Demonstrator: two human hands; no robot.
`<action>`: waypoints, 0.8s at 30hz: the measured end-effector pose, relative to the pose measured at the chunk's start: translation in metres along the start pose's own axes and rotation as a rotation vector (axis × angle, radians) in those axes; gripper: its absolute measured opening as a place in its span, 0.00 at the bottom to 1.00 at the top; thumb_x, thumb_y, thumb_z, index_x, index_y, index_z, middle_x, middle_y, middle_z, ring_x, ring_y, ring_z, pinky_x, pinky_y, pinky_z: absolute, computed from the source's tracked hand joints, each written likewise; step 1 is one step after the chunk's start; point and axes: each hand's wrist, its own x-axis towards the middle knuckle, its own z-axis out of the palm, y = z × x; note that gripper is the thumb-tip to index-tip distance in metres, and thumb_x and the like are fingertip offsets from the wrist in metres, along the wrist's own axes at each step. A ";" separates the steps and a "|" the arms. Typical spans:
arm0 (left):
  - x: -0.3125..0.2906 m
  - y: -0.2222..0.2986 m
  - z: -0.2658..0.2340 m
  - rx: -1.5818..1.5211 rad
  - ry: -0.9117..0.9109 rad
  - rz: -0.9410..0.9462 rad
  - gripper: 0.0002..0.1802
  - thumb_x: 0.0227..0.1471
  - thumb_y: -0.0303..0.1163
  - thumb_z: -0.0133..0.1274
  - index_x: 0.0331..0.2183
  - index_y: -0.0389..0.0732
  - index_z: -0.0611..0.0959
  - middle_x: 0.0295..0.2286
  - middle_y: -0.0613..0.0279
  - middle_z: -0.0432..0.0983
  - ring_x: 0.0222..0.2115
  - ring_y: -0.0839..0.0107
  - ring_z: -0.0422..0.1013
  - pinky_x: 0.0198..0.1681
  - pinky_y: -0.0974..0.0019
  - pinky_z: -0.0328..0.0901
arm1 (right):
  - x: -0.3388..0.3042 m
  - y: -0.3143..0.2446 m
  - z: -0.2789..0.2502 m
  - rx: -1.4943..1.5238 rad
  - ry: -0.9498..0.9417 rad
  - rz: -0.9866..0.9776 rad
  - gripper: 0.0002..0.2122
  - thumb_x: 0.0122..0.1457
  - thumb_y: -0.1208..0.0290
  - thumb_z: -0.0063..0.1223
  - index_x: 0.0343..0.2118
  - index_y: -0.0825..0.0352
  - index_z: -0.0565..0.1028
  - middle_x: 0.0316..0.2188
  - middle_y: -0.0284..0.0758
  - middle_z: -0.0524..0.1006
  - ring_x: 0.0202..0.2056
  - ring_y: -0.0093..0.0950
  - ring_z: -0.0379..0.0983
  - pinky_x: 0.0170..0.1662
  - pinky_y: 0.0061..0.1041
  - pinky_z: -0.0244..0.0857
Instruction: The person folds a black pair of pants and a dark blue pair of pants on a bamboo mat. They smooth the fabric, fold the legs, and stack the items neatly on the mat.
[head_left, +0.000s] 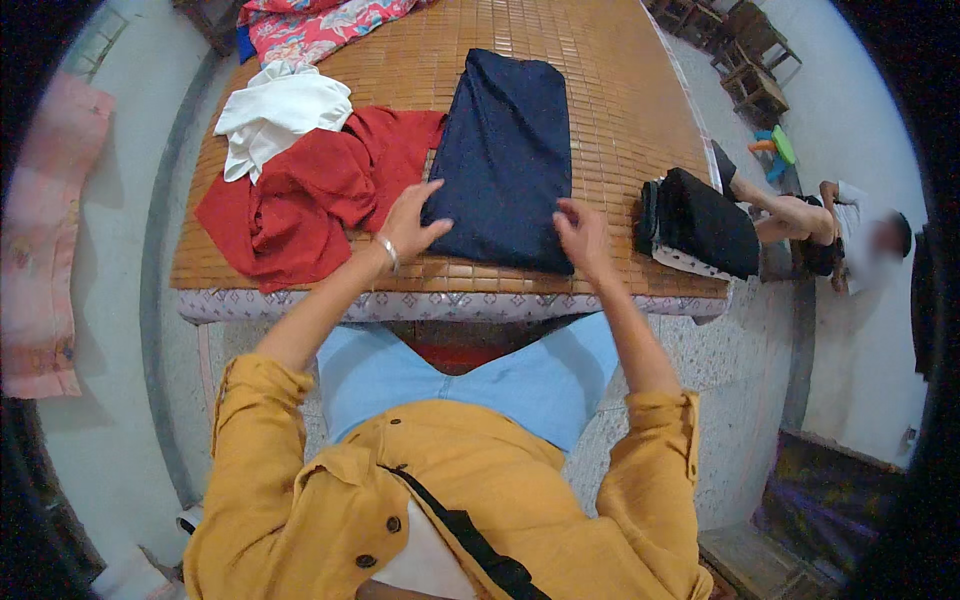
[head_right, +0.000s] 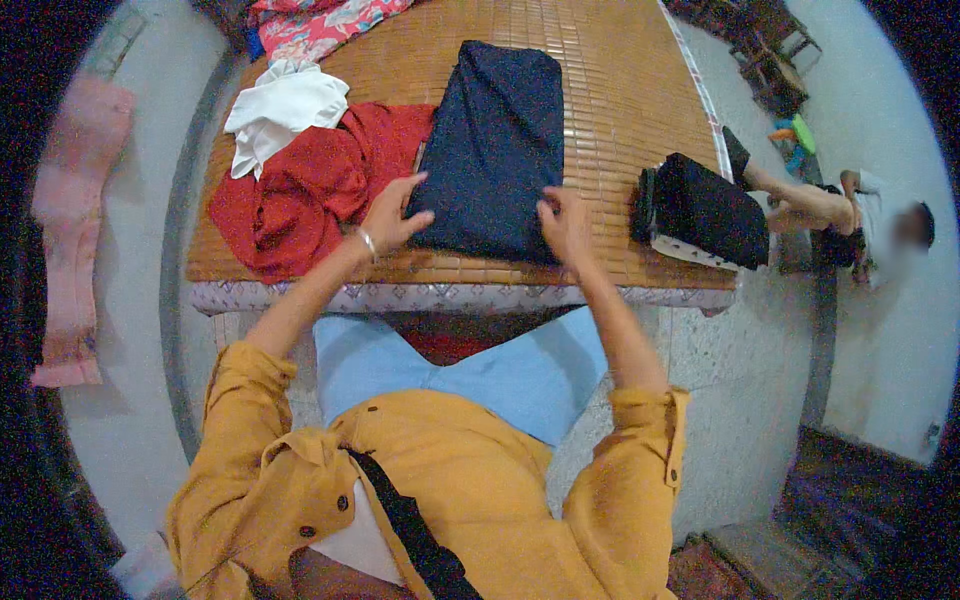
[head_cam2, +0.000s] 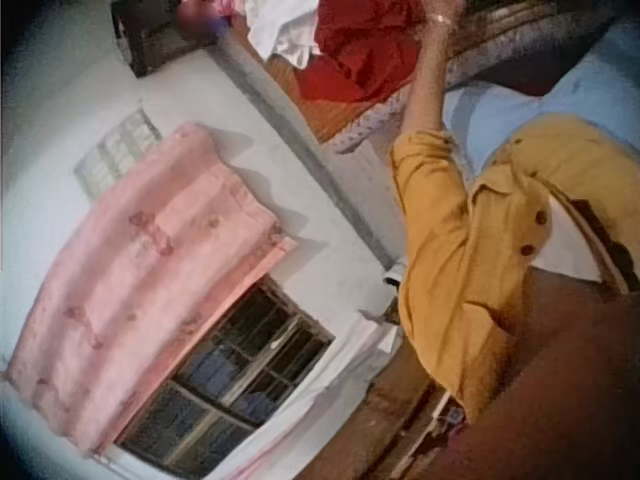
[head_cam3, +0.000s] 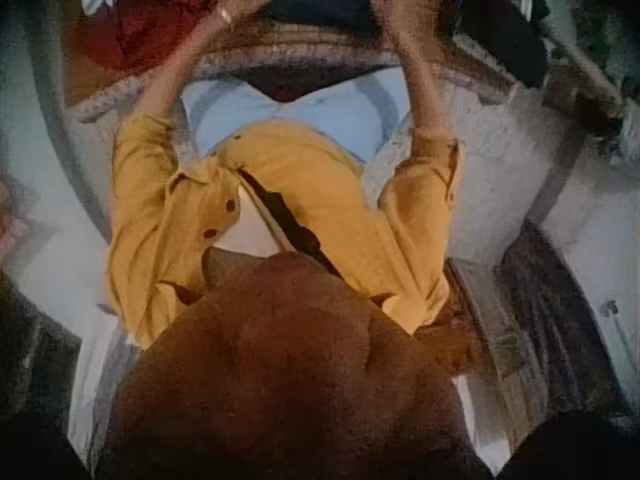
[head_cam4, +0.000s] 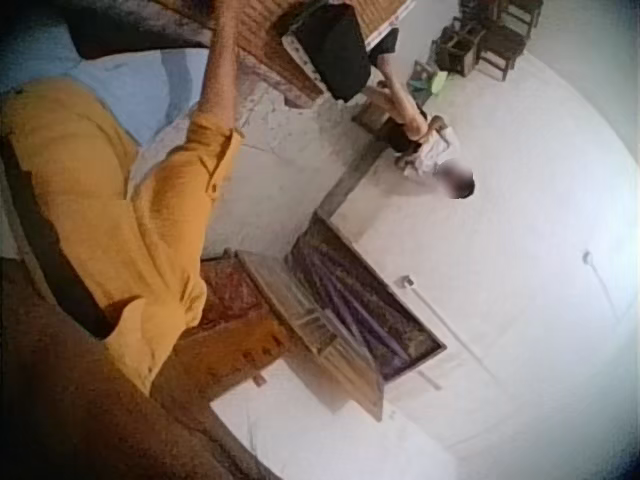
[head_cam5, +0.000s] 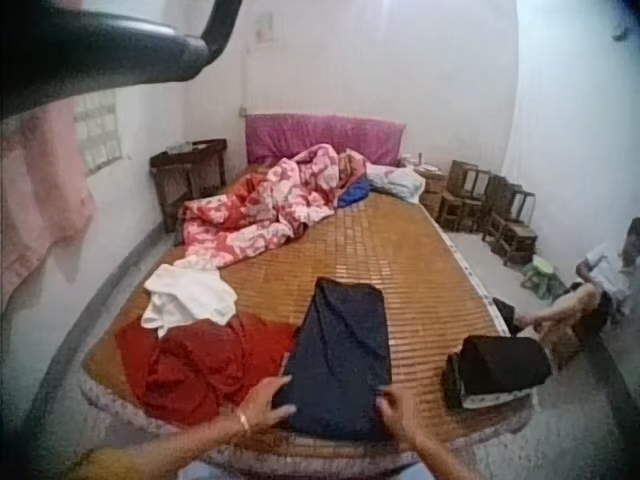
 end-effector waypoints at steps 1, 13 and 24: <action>-0.018 -0.001 0.005 0.098 0.022 0.022 0.37 0.38 0.33 0.60 0.51 0.40 0.64 0.43 0.48 0.64 0.45 0.51 0.61 0.52 0.59 0.55 | -0.023 0.013 0.007 -0.042 0.039 -0.083 0.18 0.46 0.69 0.56 0.42 0.69 0.70 0.39 0.46 0.71 0.42 0.40 0.67 0.46 0.34 0.60; -0.053 -0.028 0.044 -0.067 0.247 -0.437 0.30 0.35 0.39 0.64 0.41 0.37 0.71 0.35 0.55 0.68 0.34 0.66 0.68 0.39 0.65 0.65 | -0.082 -0.003 0.016 -0.053 0.167 0.308 0.28 0.42 0.60 0.63 0.43 0.72 0.67 0.40 0.47 0.68 0.45 0.41 0.61 0.48 0.35 0.56; -0.044 -0.023 0.035 -0.196 0.285 -0.214 0.14 0.42 0.30 0.58 0.31 0.35 0.73 0.24 0.62 0.70 0.25 0.74 0.66 0.31 0.71 0.63 | -0.069 0.033 0.038 0.233 0.283 0.092 0.16 0.47 0.64 0.58 0.34 0.72 0.71 0.34 0.41 0.72 0.36 0.33 0.67 0.38 0.30 0.60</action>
